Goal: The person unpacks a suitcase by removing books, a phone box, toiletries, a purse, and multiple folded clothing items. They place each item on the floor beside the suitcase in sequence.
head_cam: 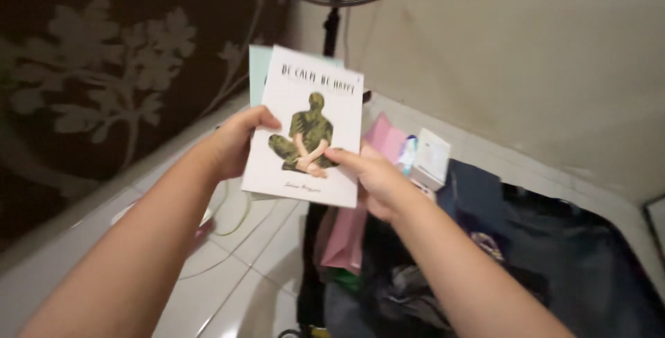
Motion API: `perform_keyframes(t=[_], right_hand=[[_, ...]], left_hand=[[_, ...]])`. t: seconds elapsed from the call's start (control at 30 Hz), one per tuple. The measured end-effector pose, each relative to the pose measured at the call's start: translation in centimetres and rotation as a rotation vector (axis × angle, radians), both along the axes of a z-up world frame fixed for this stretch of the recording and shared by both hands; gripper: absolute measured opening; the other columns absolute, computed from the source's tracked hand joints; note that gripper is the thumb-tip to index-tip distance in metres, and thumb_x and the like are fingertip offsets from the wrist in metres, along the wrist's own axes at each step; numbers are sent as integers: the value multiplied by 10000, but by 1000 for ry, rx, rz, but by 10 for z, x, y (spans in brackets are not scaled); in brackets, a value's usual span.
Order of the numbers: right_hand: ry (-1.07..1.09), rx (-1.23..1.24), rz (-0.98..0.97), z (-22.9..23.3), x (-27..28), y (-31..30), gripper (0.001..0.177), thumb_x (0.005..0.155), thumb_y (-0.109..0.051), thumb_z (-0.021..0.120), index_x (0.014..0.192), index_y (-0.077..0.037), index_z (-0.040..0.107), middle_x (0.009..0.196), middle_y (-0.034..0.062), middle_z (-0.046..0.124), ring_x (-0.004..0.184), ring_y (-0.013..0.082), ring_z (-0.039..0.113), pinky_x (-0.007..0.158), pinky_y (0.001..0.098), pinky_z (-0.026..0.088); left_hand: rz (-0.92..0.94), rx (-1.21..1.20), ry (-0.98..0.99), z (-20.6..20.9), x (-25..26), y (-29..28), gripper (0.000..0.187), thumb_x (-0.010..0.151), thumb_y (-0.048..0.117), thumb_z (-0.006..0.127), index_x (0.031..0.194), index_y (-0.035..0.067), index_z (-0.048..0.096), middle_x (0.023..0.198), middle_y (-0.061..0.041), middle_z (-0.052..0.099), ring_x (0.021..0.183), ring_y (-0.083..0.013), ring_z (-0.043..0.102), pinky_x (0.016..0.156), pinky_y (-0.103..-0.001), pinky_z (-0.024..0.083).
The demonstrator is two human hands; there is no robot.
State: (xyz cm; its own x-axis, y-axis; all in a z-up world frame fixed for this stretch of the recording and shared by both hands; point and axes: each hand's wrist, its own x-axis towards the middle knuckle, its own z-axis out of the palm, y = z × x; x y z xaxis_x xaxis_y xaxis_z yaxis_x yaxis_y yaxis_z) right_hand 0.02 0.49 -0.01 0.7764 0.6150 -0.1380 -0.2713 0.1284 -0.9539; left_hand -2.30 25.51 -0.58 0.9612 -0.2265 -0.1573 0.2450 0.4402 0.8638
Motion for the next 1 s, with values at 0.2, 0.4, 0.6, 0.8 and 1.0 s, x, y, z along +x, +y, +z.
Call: perform_keyframes(t=[0.2, 0.4, 0.6, 0.8, 1.0], right_hand=[[227, -104, -43, -70, -10, 72, 625, 880, -283, 726, 1451, -176, 495, 1295, 64, 682, 1093, 199, 693, 824, 391, 598], [207, -230, -14, -139, -16, 141, 669, 871, -265, 720, 1471, -189, 434, 1275, 58, 681, 1076, 204, 699, 815, 402, 609], [146, -173, -57, -228, -5, 214, 732, 862, -107, 728, 1526, -59, 422, 1335, 149, 616, 1082, 245, 710, 854, 406, 612], [280, -230, 38, -221, -35, 263, 772, 838, 29, 693, 1532, -94, 380, 1356, 115, 579, 1135, 233, 648, 964, 389, 524], [509, 14, -31, -277, -25, 292, 769, 860, 26, 654, 1555, -87, 344, 1341, 212, 571, 1182, 293, 627, 1035, 416, 516]], left_hand=[[163, 116, 336, -71, -29, 58, 562, 876, 371, 563, 1270, -22, 644, 1142, -209, 757, 970, -307, 741, 876, -415, 599], [322, 185, 356, -154, -52, 119, 500, 989, 302, 596, 1312, -79, 574, 1188, -225, 734, 1003, -308, 745, 871, -449, 605], [553, 25, 393, -229, -83, 177, 459, 1013, 251, 526, 1356, -53, 540, 1274, -221, 682, 1089, -315, 715, 930, -462, 599], [743, -86, 382, -280, -117, 220, 500, 1034, 272, 503, 1402, -68, 499, 1338, -229, 653, 1162, -348, 690, 961, -477, 595], [957, -89, 420, -280, -128, 227, 484, 1016, 251, 509, 1440, 47, 398, 1363, -151, 608, 1228, -306, 639, 1009, -457, 558]])
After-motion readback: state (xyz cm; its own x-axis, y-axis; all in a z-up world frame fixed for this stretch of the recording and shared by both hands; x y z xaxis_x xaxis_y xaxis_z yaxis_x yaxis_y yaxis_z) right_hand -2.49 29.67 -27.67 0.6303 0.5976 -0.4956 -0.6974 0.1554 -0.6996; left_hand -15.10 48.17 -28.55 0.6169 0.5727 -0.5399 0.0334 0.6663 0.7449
